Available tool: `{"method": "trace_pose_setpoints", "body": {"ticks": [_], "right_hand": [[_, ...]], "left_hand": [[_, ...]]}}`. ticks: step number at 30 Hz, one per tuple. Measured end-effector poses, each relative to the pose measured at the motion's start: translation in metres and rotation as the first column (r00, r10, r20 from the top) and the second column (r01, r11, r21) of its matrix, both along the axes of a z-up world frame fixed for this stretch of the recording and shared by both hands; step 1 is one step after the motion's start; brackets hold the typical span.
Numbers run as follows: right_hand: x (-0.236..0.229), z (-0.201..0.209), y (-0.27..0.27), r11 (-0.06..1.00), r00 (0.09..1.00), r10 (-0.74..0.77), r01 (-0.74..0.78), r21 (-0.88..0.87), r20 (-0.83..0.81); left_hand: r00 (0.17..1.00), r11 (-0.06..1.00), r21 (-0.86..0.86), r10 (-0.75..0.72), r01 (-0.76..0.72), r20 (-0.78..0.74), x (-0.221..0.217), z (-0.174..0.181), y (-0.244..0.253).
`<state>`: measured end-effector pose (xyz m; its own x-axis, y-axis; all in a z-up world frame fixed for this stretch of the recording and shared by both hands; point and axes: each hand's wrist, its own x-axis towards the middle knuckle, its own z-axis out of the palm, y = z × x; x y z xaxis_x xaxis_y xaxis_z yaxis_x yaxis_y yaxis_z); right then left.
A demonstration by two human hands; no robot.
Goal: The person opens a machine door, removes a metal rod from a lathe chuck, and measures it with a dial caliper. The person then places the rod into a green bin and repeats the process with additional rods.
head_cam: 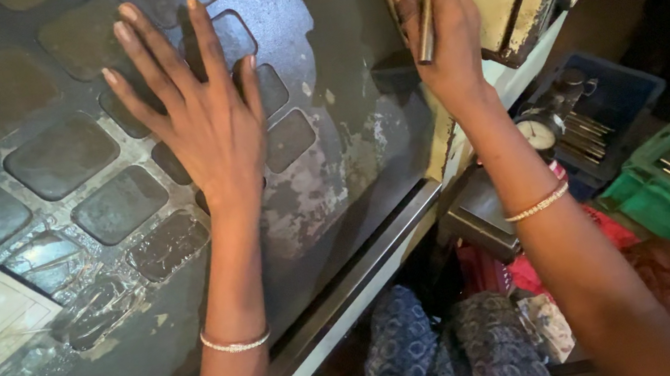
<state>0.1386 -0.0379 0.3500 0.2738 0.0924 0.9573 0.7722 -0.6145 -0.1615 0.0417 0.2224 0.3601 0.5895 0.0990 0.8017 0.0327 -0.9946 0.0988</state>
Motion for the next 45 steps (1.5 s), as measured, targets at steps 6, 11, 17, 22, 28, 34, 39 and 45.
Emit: {"method": "trace_pose_setpoints", "body": {"ticks": [6, 11, 17, 22, 28, 34, 39, 45], "right_hand": [[-0.004, 0.001, -0.011, 0.853, 0.796, 0.520, -0.464, 0.239, -0.311], [0.009, 0.006, -0.021, 0.744, 0.615, 0.668, -0.546, 0.385, -0.419], [0.010, 0.004, -0.020, 0.681, 0.539, 0.730, -0.531, 0.503, -0.419], [0.004, 0.002, -0.019, 0.708, 0.588, 0.703, -0.525, 0.473, -0.401], [0.007, 0.002, -0.018, 0.732, 0.621, 0.676, -0.503, 0.461, -0.397], [0.010, 0.000, -0.020, 0.709, 0.597, 0.704, -0.560, 0.428, -0.385], [0.007, -0.001, -0.020, 0.710, 0.601, 0.703, -0.563, 0.423, -0.379], [0.012, -0.002, -0.021, 0.692, 0.584, 0.721, -0.582, 0.427, -0.373]], "left_hand": [[1.000, 0.999, 0.026, 0.031, -0.031, -0.004, -0.003, 0.006, -0.005], [1.000, 1.000, -0.007, 0.015, -0.015, -0.012, -0.003, 0.008, -0.008], [0.999, 1.000, 0.004, -0.005, 0.004, 0.051, 0.000, 0.003, -0.007], [0.998, 1.000, 0.018, -0.004, 0.003, 0.058, 0.006, -0.004, -0.002], [0.991, 0.995, 0.100, -0.017, 0.004, 0.130, 0.015, -0.013, 0.002], [0.993, 0.979, 0.183, -0.101, 0.089, 0.057, 0.022, -0.017, 0.002], [0.983, 0.976, 0.204, -0.102, 0.070, 0.155, 0.021, -0.020, 0.002], [0.983, 0.980, 0.183, -0.104, 0.075, 0.154, 0.026, -0.025, 0.002]]}}
